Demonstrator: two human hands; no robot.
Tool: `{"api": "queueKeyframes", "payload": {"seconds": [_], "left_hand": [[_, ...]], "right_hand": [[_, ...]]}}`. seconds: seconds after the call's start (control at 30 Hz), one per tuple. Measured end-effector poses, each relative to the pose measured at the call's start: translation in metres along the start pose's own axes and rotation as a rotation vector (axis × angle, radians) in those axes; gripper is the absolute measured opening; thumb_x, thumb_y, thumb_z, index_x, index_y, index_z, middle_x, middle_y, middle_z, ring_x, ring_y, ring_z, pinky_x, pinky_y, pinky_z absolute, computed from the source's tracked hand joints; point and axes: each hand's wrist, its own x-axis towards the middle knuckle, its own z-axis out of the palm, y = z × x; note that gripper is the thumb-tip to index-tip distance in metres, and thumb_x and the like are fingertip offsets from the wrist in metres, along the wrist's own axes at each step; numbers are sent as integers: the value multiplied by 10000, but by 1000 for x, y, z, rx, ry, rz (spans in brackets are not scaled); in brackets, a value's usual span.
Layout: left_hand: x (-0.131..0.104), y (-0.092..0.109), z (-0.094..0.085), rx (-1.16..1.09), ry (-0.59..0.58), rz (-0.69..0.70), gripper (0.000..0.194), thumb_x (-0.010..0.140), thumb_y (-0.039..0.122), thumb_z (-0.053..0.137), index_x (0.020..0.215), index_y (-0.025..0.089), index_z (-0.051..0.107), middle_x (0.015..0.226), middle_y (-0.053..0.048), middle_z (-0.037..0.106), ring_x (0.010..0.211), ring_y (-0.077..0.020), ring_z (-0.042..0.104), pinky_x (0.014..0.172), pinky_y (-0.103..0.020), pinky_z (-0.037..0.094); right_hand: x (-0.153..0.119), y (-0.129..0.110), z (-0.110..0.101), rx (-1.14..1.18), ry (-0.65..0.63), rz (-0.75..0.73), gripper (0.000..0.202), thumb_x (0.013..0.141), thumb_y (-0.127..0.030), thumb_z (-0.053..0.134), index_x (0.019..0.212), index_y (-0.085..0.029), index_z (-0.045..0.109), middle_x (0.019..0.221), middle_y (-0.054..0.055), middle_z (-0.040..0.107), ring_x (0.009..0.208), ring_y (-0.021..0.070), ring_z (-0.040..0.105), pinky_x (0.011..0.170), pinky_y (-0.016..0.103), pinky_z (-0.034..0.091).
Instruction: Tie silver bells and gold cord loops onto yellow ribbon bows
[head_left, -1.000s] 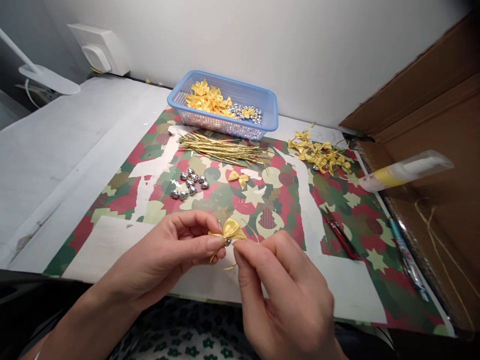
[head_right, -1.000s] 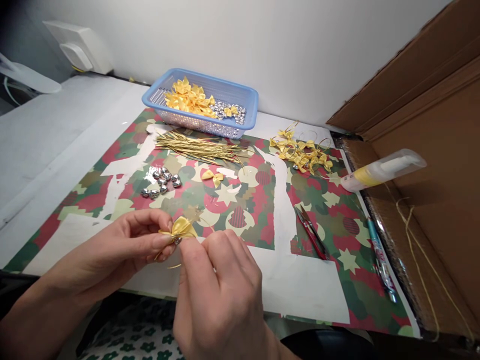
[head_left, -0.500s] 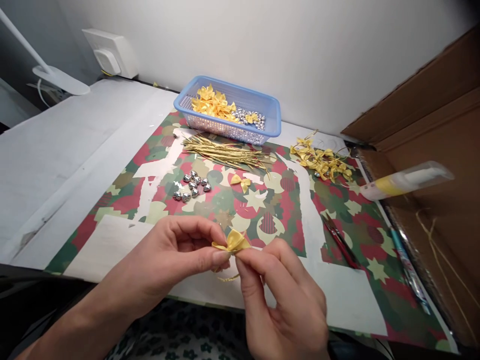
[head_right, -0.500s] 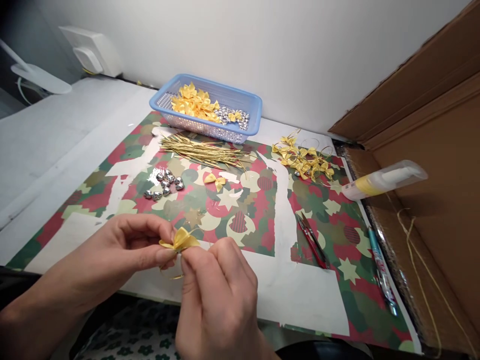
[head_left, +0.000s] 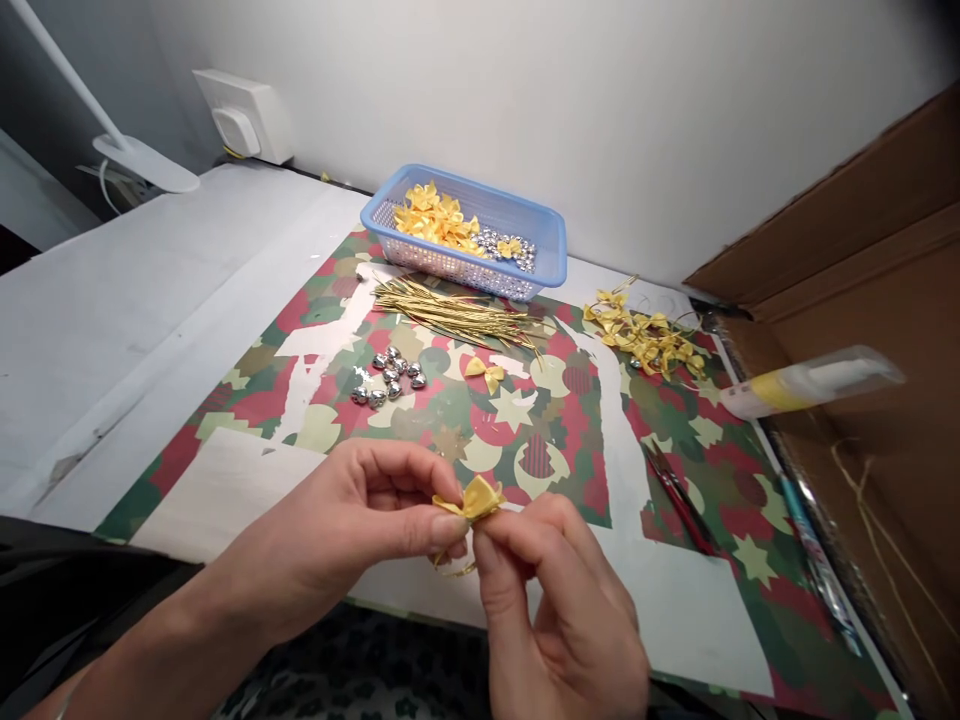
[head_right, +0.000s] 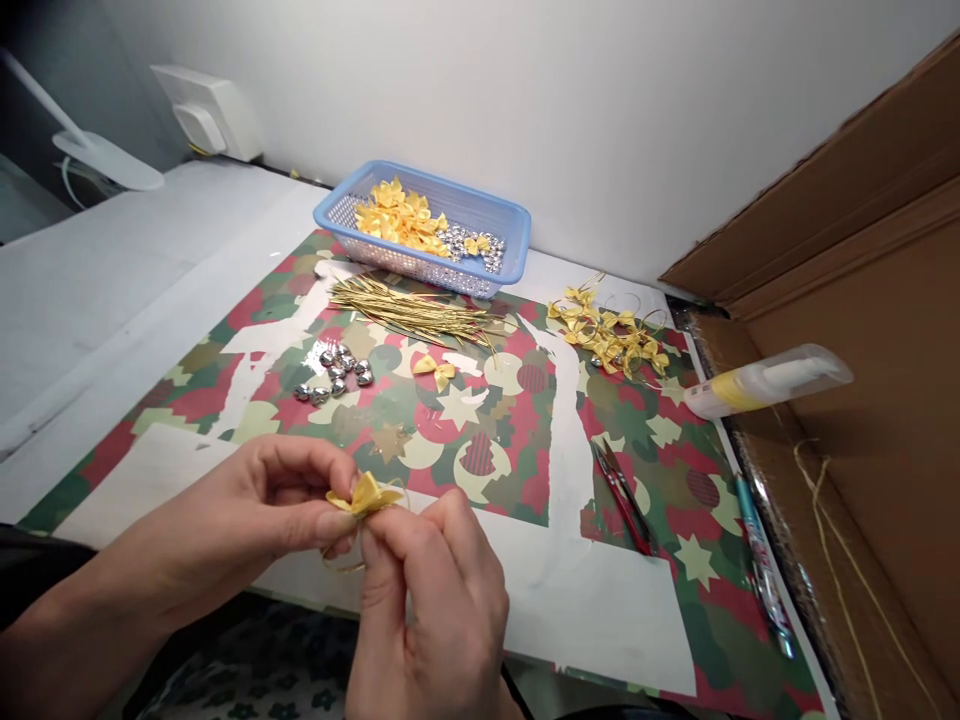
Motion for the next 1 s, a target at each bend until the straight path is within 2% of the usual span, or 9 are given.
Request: {"api": "queueKeyframes", "payload": {"seconds": [0.4, 0.57, 0.8, 1.0], "left_hand": [[4, 1, 3, -27, 21, -14, 90, 851, 117, 820, 837, 204, 799, 749, 8, 793, 721, -102, 697, 707, -168, 540], [5, 0, 3, -48, 7, -10, 79, 838, 144, 847, 837, 206, 798, 744, 21, 784, 712, -82, 687, 701, -147, 533], [5, 0, 6, -119, -32, -34, 60, 854, 139, 834, 853, 184, 795, 741, 18, 776, 707, -70, 679, 706, -140, 527], [7, -2, 4, -172, -60, -45, 55, 856, 135, 832, 863, 169, 790, 748, 15, 772, 708, -68, 676, 705, -144, 524]], "right_hand": [[0, 1, -6, -4, -71, 22, 227, 951, -38, 573, 1024, -206, 708, 748, -7, 523, 636, 134, 539, 554, 253, 469], [-2, 3, -5, -1, -68, 29, 248, 958, -31, 559, 1054, -205, 707, 753, -6, 513, 637, 130, 530, 548, 254, 449], [-2, 5, -3, 31, -80, 37, 201, 964, -36, 550, 1006, -199, 658, 779, -1, 585, 665, 139, 573, 552, 262, 459], [-1, 6, -1, 46, -49, 20, 237, 962, -7, 539, 1024, -201, 659, 791, -4, 570, 676, 131, 566, 541, 249, 449]]}}
